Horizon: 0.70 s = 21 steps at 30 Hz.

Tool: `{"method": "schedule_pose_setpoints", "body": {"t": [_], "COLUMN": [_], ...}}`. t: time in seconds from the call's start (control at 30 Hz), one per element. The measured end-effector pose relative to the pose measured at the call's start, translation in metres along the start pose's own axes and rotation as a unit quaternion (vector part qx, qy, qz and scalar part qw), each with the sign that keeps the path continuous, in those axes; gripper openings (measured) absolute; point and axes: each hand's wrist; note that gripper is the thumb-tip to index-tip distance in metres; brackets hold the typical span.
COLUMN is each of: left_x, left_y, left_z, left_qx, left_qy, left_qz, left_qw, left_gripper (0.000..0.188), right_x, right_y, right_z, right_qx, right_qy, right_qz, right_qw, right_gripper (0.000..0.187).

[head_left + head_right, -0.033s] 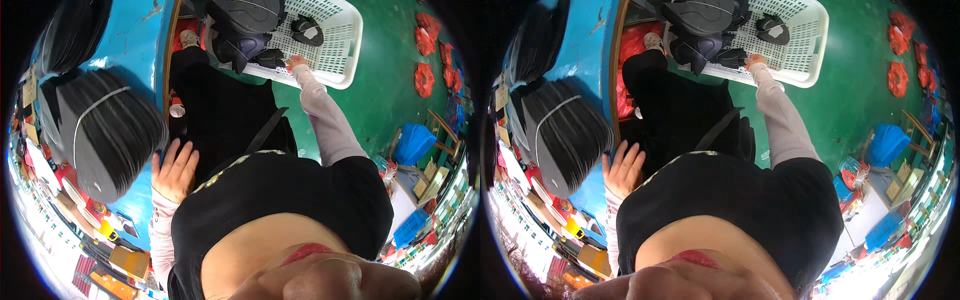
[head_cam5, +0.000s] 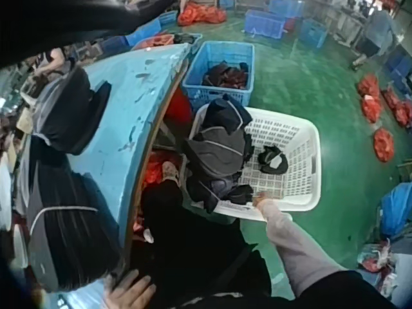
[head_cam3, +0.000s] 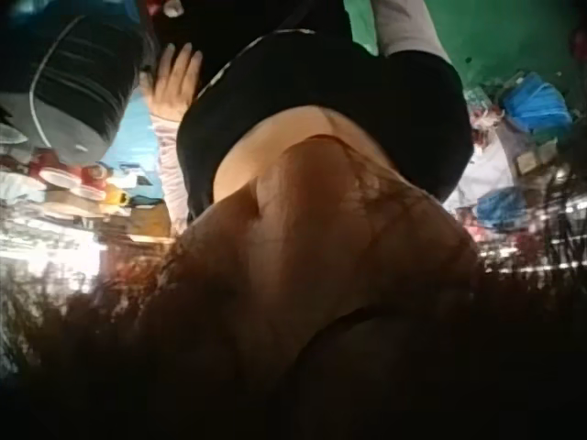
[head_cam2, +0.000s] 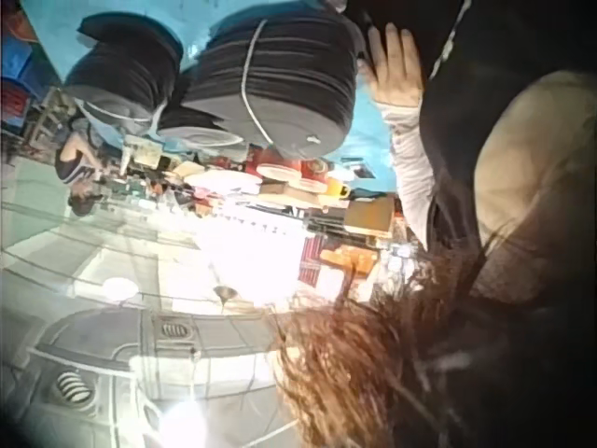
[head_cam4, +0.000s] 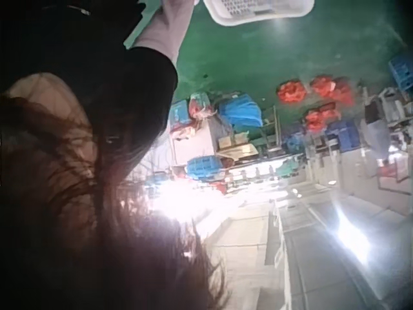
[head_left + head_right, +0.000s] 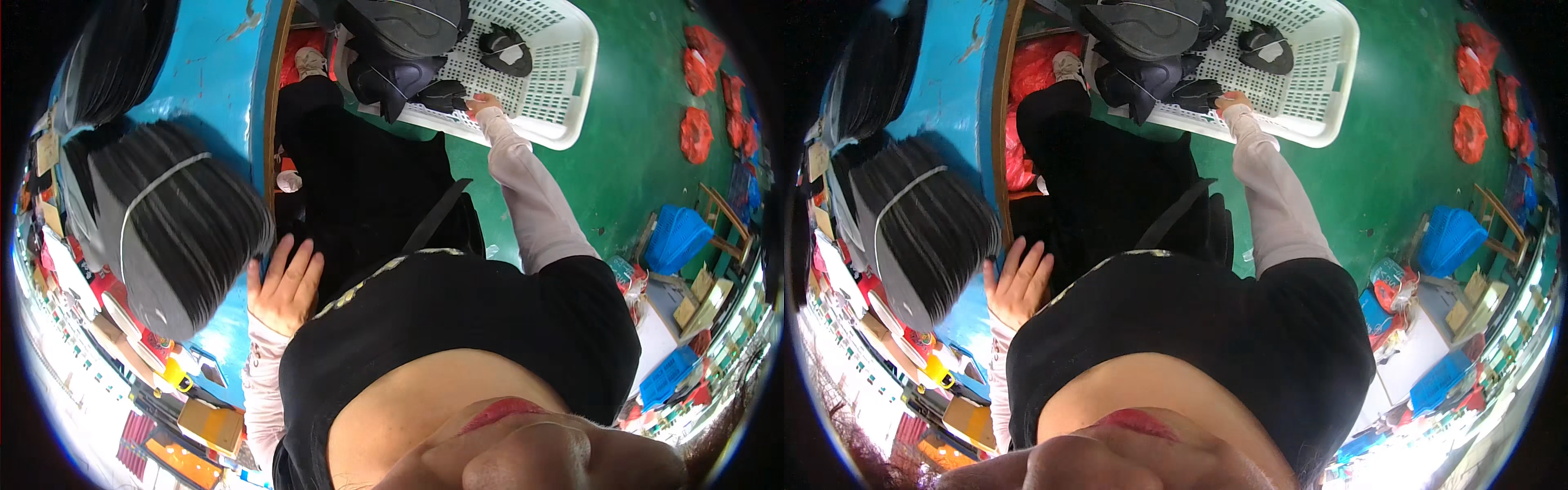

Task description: Applying adhesive tape strips to shoe upper components at a worktable.

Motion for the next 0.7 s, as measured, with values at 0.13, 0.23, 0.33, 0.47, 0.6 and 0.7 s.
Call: {"method": "schedule_pose_setpoints", "body": {"t": [0.13, 0.23, 0.33, 0.47, 0.6, 0.7], "left_x": [0.006, 0.006, 0.012, 0.005, 0.009, 0.017], "left_y": [-0.009, -0.011, -0.013, -0.021, -0.021, -0.016], "left_z": [0.005, 0.006, 0.0, 0.007, -0.022, 0.001], "left_qx": [0.015, 0.05, 0.094, 0.078, 0.157, 0.154], "left_qy": [0.0, 0.007, 0.001, 0.016, -0.067, -0.093], "left_qz": [0.04, 0.068, 0.079, 0.094, 0.072, 0.166], "left_qw": [0.999, 0.996, 0.992, 0.992, 0.983, 0.97], "left_gripper": [0.023, 0.022, 0.021, 0.015, 0.012, 0.03], "right_x": [-0.056, -0.052, -0.072, -0.067, -0.06, -0.072], "right_y": [-0.034, -0.055, -0.063, -0.101, -0.122, -0.086], "right_z": [0.058, 0.068, 0.109, 0.126, 0.126, 0.075], "right_qx": [0.0, -0.014, -0.037, -0.099, -0.109, -0.124], "right_qy": [-0.087, -0.115, -0.302, -0.315, -0.312, -0.297], "right_qz": [0.019, -0.216, 0.006, 0.024, -0.034, -0.07], "right_qw": [0.996, 0.969, 0.952, 0.943, 0.943, 0.944], "right_gripper": [0.043, 0.056, 0.055, 0.059, 0.063, 0.065]}}
Point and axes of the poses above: each hand's wrist, its own z-axis towards the middle knuckle, its own y-axis out of the back of the hand, x = y × z, and after that the axes turned 2 degrees about z, right-handed
